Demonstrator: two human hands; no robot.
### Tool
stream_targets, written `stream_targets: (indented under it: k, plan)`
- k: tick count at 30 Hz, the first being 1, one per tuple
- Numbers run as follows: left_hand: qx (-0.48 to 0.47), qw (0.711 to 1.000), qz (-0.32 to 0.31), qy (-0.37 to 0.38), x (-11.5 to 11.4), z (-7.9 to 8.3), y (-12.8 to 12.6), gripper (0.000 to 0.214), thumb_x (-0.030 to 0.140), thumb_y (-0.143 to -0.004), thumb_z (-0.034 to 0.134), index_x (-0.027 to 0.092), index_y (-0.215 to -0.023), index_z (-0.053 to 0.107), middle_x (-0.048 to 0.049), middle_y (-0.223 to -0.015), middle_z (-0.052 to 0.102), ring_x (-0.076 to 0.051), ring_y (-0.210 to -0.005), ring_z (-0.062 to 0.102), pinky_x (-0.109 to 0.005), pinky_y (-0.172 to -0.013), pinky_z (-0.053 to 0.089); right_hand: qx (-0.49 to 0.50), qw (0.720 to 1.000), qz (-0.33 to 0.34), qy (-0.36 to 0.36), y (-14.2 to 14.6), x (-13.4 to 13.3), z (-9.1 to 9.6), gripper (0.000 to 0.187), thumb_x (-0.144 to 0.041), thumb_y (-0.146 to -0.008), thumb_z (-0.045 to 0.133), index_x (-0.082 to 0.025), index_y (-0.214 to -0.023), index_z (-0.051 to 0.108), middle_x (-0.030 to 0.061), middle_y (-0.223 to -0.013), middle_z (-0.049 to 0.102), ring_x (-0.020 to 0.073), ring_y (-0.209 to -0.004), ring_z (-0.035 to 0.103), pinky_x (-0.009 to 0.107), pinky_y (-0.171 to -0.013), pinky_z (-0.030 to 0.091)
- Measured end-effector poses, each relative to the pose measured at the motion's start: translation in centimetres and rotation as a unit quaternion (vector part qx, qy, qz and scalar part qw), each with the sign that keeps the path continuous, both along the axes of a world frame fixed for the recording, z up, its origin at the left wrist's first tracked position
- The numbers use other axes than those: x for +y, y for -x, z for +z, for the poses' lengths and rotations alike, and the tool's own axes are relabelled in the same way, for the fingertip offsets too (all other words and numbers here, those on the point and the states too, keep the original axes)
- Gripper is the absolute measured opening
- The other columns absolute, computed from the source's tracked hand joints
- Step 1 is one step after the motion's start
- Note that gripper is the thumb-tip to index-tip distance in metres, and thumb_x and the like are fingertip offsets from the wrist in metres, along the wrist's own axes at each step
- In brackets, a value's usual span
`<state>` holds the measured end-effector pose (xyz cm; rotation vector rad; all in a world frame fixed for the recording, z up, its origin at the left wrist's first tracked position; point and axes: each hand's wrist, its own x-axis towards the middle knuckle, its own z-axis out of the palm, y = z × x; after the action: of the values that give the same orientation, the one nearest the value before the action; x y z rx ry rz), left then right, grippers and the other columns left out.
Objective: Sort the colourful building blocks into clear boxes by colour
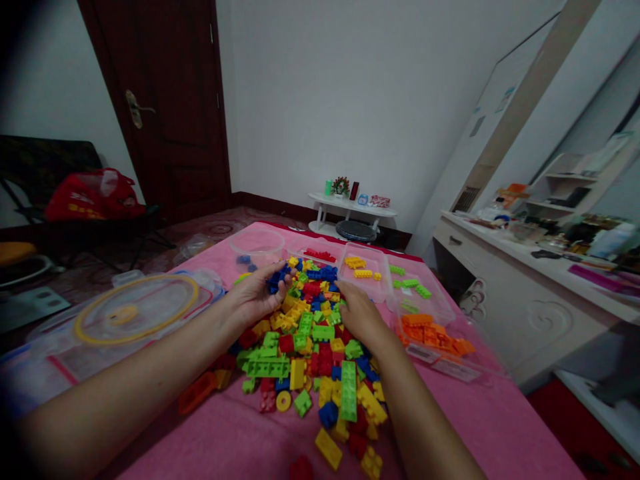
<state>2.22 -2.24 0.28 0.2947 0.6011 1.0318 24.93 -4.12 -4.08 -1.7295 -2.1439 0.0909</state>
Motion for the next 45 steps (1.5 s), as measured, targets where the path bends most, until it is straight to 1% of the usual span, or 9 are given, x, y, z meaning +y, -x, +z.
stream_targets:
  k: [6, 11, 21, 27, 31, 36, 40, 43, 45]
  plan:
    - [0.005, 1.0, -0.005, -0.004, 0.1, -0.2, 0.0, 0.003, 0.013, -0.082, 0.054, 0.01, -0.082, 0.054, -0.0055, -0.068, 0.06, -0.007, -0.048, 0.057, -0.011, -0.038, 0.047, -0.176, 0.957, -0.178, 0.148, -1.1, -1.4, 3.1, 0.03, -0.035, -0.075, 0.051, -0.022, -0.098, 0.065, 0.0118, -0.101, 0.067, 0.0311, -0.096, 0.06, 0.041, -0.076, 0.045]
    - [0.013, 1.0, -0.007, -0.014, -0.3, -0.2, -0.4, 0.004, 0.012, -0.079, 0.057, 0.012, -0.082, 0.055, -0.0058, -0.072, 0.062, -0.012, -0.057, 0.063, -0.015, -0.043, 0.051, -0.191, 0.962, -0.107, 0.167, -1.3, -1.7, 2.4, 0.05, -0.036, -0.072, 0.056, -0.024, -0.121, 0.051, 0.0109, -0.115, 0.061, 0.0273, -0.102, 0.058, 0.036, -0.08, 0.042]
    - [0.055, 0.99, -0.117, -0.052, -0.9, 0.0, -0.5, 0.016, 0.019, -0.078, 0.058, 0.011, -0.092, 0.057, -0.0101, -0.079, 0.065, -0.019, -0.07, 0.067, -0.025, -0.055, 0.056, -0.162, 0.974, -0.098, 0.127, -1.5, -1.3, 1.3, 0.035, -0.03, -0.07, 0.057, -0.026, -0.104, 0.06, 0.0082, -0.099, 0.067, 0.0256, -0.086, 0.062, 0.03, -0.065, 0.039]
    - [0.064, 0.985, -0.147, -0.068, -1.5, 0.3, -0.6, 0.018, 0.019, -0.08, 0.056, 0.011, -0.095, 0.059, -0.011, -0.08, 0.065, -0.019, -0.072, 0.067, -0.026, -0.058, 0.056, -0.093, 0.988, -0.111, 0.047, -1.6, -1.6, 3.7, 0.012, -0.02, -0.069, 0.053, -0.02, -0.072, 0.064, 0.0023, -0.072, 0.066, 0.0152, -0.065, 0.057, 0.024, -0.056, 0.034]
    - [0.048, 0.979, -0.177, -0.085, -1.9, 0.5, -0.7, 0.023, 0.025, -0.08, 0.057, 0.013, -0.1, 0.058, -0.012, -0.086, 0.065, -0.021, -0.077, 0.067, -0.029, -0.062, 0.056, 0.084, 0.995, -0.038, -0.033, 0.9, -2.4, 5.9, 0.015, -0.029, -0.074, 0.053, -0.018, -0.073, 0.063, 0.0031, -0.073, 0.066, 0.0141, -0.06, 0.056, 0.025, -0.055, 0.04]
    - [0.005, 0.968, -0.227, -0.108, -2.4, 0.1, -1.0, 0.034, 0.038, -0.079, 0.057, 0.015, -0.106, 0.056, -0.012, -0.093, 0.065, -0.022, -0.078, 0.067, -0.035, -0.064, 0.056, 0.337, 0.94, 0.058, -0.022, 5.5, -4.0, 6.7, 0.027, -0.031, -0.076, 0.056, -0.016, -0.097, 0.062, 0.0044, -0.077, 0.067, 0.0157, -0.064, 0.062, 0.026, -0.056, 0.049]
    - [-0.003, 0.972, -0.223, -0.078, -2.5, -0.1, -1.1, 0.02, 0.025, -0.08, 0.058, 0.013, -0.096, 0.06, -0.0098, -0.082, 0.066, -0.017, -0.067, 0.066, -0.018, -0.047, 0.051, 0.382, 0.919, 0.064, -0.067, 6.5, -4.7, 7.3, 0.03, -0.032, -0.076, 0.059, -0.016, -0.101, 0.062, 0.0051, -0.08, 0.067, 0.0148, -0.063, 0.062, 0.027, -0.057, 0.051]
    - [0.007, 0.982, -0.182, -0.048, -1.8, 0.7, -0.7, 0.013, 0.018, -0.08, 0.057, 0.013, -0.091, 0.061, -0.0099, -0.076, 0.064, -0.014, -0.059, 0.064, -0.012, -0.037, 0.044, 0.399, 0.909, 0.028, -0.114, 5.9, -4.9, 8.0, 0.028, -0.034, -0.075, 0.062, -0.016, -0.095, 0.063, 0.0055, -0.08, 0.067, 0.0143, -0.06, 0.062, 0.026, -0.054, 0.05]
    - [0.008, 0.992, -0.114, -0.053, -0.4, 1.9, 0.0, 0.009, 0.017, -0.08, 0.056, 0.012, -0.087, 0.06, -0.0094, -0.073, 0.063, -0.014, -0.059, 0.063, -0.012, -0.037, 0.043, 0.414, 0.902, 0.006, -0.125, 5.4, -5.0, 8.3, 0.027, -0.035, -0.075, 0.062, -0.016, -0.093, 0.064, 0.0048, -0.075, 0.066, 0.0146, -0.059, 0.063, 0.025, -0.051, 0.05]
